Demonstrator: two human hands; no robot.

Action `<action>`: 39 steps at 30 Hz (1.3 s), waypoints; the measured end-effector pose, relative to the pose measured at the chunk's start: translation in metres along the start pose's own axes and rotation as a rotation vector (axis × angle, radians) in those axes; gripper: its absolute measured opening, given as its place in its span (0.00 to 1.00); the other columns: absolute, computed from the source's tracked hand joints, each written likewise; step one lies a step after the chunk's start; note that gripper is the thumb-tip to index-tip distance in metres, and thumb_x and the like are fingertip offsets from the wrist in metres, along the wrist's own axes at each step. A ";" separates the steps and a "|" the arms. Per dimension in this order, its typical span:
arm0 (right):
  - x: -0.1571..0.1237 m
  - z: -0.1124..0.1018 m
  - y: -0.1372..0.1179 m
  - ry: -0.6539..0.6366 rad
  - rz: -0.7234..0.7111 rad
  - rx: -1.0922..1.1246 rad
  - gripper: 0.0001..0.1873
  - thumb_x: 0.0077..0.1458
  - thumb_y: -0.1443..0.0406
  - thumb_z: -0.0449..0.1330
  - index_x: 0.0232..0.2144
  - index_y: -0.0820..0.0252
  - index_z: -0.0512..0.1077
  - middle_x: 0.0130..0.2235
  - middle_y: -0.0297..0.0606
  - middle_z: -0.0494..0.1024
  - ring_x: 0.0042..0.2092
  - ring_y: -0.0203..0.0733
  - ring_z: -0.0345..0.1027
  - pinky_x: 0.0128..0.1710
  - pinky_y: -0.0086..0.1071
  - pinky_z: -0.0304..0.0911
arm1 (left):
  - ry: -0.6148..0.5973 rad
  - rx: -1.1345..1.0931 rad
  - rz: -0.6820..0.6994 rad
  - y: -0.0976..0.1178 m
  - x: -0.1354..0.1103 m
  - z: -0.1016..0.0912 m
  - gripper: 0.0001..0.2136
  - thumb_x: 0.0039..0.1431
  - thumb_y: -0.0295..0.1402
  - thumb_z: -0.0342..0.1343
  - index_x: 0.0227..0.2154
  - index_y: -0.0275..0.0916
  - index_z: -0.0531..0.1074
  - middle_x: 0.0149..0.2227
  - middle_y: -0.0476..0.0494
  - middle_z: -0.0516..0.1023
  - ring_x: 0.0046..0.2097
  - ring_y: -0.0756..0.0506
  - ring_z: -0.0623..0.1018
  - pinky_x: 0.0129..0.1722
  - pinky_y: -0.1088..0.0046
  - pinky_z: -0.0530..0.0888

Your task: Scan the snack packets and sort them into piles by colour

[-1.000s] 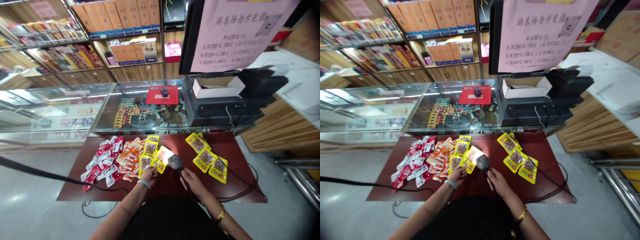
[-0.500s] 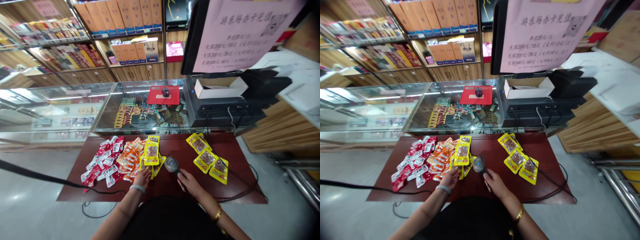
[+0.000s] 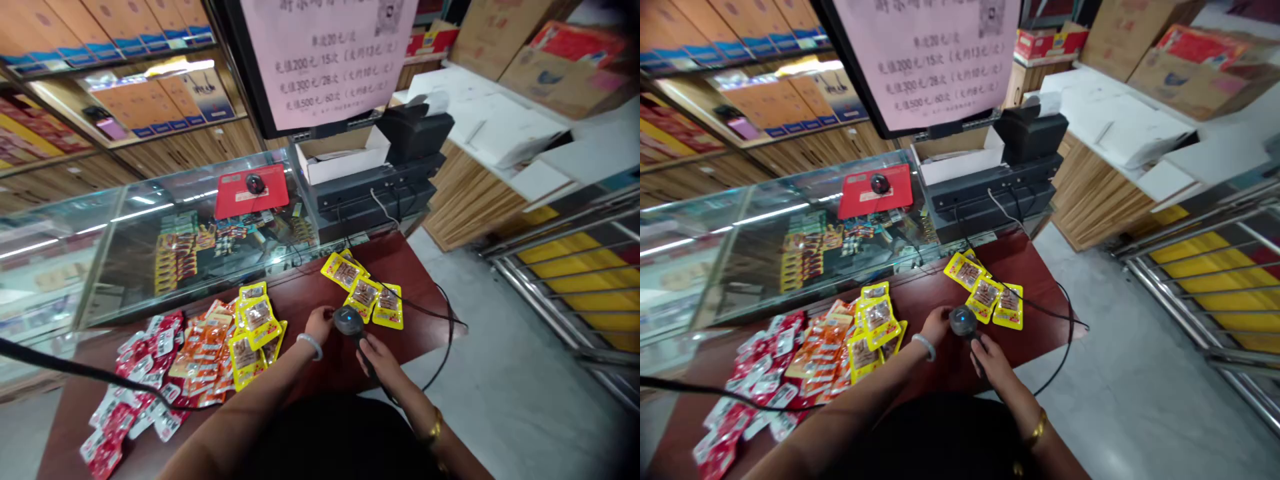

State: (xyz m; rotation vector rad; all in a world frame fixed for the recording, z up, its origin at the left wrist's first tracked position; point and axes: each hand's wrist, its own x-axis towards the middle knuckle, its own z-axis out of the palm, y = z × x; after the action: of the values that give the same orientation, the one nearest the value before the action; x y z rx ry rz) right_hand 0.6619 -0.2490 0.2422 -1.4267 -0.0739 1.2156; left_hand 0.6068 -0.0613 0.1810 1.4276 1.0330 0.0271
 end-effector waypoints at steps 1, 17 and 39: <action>-0.002 -0.008 0.001 0.032 -0.013 0.017 0.35 0.47 0.38 0.60 0.43 0.59 0.66 0.18 0.23 0.64 0.16 0.30 0.52 0.15 0.25 0.49 | -0.003 0.063 0.064 0.008 0.010 0.012 0.14 0.40 0.25 0.67 0.33 0.37 0.76 0.36 0.43 0.79 0.40 0.45 0.76 0.43 0.71 0.71; -0.007 -0.043 -0.002 0.193 0.001 0.124 0.30 0.45 0.38 0.62 0.32 0.57 0.64 0.19 0.24 0.64 0.16 0.29 0.54 0.15 0.25 0.50 | -0.173 0.289 0.025 0.020 0.025 0.059 0.08 0.48 0.28 0.65 0.33 0.37 0.75 0.35 0.39 0.80 0.38 0.43 0.78 0.42 0.70 0.71; 0.038 0.083 -0.022 -0.347 -0.072 -0.259 0.25 0.54 0.41 0.56 0.31 0.57 0.64 0.20 0.24 0.63 0.18 0.30 0.53 0.18 0.26 0.50 | 0.376 -0.033 -0.086 -0.032 -0.057 -0.143 0.14 0.52 0.44 0.61 0.31 0.36 0.75 0.24 0.46 0.77 0.28 0.47 0.75 0.30 0.75 0.69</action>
State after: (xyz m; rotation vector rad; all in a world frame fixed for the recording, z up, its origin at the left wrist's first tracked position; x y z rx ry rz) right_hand 0.6358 -0.1602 0.2565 -1.4037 -0.5337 1.4210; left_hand 0.4713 0.0106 0.2145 1.3750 1.3940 0.2567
